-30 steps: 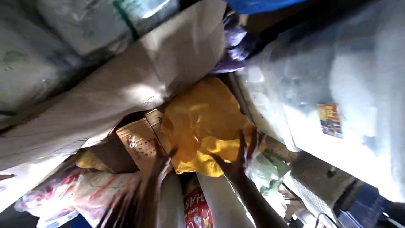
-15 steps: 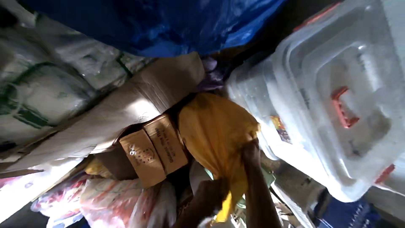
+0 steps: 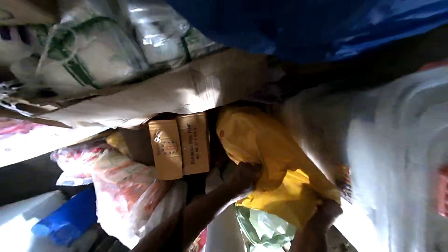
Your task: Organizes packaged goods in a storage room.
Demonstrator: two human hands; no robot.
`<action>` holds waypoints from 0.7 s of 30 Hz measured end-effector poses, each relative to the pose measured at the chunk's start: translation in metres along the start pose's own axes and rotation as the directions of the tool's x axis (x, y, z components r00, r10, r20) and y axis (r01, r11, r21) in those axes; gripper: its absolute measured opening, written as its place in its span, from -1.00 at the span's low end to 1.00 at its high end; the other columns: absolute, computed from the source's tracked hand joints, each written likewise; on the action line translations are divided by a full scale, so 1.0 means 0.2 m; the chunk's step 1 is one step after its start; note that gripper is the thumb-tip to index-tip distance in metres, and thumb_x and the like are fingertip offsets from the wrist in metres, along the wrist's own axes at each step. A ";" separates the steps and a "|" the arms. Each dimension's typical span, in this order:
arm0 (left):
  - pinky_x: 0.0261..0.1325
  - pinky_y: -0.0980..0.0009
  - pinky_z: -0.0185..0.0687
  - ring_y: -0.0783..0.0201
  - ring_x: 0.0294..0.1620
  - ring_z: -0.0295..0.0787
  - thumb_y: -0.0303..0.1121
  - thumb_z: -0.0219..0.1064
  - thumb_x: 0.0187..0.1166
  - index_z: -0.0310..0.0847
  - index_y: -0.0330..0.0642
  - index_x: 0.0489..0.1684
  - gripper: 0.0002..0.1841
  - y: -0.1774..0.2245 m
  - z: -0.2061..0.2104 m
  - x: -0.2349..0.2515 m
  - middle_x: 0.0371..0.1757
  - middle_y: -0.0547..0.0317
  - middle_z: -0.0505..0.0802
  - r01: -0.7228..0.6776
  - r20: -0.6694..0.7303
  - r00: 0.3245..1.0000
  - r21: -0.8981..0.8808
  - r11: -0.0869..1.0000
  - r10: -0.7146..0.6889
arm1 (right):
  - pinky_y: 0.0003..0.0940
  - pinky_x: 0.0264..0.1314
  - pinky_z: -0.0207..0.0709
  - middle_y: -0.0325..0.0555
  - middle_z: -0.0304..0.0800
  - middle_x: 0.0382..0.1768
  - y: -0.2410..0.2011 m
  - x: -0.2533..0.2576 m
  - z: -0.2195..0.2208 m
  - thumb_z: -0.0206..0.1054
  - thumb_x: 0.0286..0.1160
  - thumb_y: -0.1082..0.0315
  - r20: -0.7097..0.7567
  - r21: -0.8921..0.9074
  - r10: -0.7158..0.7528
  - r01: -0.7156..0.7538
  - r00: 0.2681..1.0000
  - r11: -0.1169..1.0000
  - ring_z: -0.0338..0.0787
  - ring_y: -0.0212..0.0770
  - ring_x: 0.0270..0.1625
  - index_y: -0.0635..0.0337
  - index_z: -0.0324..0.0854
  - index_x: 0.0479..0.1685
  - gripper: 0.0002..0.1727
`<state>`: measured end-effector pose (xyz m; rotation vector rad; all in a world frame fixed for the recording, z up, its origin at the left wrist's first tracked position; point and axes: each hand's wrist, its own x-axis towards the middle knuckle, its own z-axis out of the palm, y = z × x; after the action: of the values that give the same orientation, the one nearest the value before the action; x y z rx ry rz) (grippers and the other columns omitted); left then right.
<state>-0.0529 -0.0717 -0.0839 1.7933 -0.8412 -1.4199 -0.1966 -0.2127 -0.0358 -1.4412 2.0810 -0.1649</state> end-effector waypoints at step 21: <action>0.73 -0.47 -0.19 -0.29 0.85 0.08 0.22 0.10 0.69 0.34 0.09 0.77 -0.30 -0.75 0.44 -1.83 0.75 -0.09 0.46 0.820 -0.204 0.526 -0.136 0.556 -0.826 | 0.56 0.64 0.09 0.34 0.26 0.74 0.62 -0.86 0.37 0.36 0.61 0.12 0.874 -0.393 -0.122 0.833 0.470 0.389 0.16 0.46 0.79 0.16 0.52 0.61 -0.39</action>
<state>-0.1993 0.3020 -0.0284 2.4335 0.2707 -1.6598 -0.2182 0.0067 -0.0805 -2.1852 0.8237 1.1406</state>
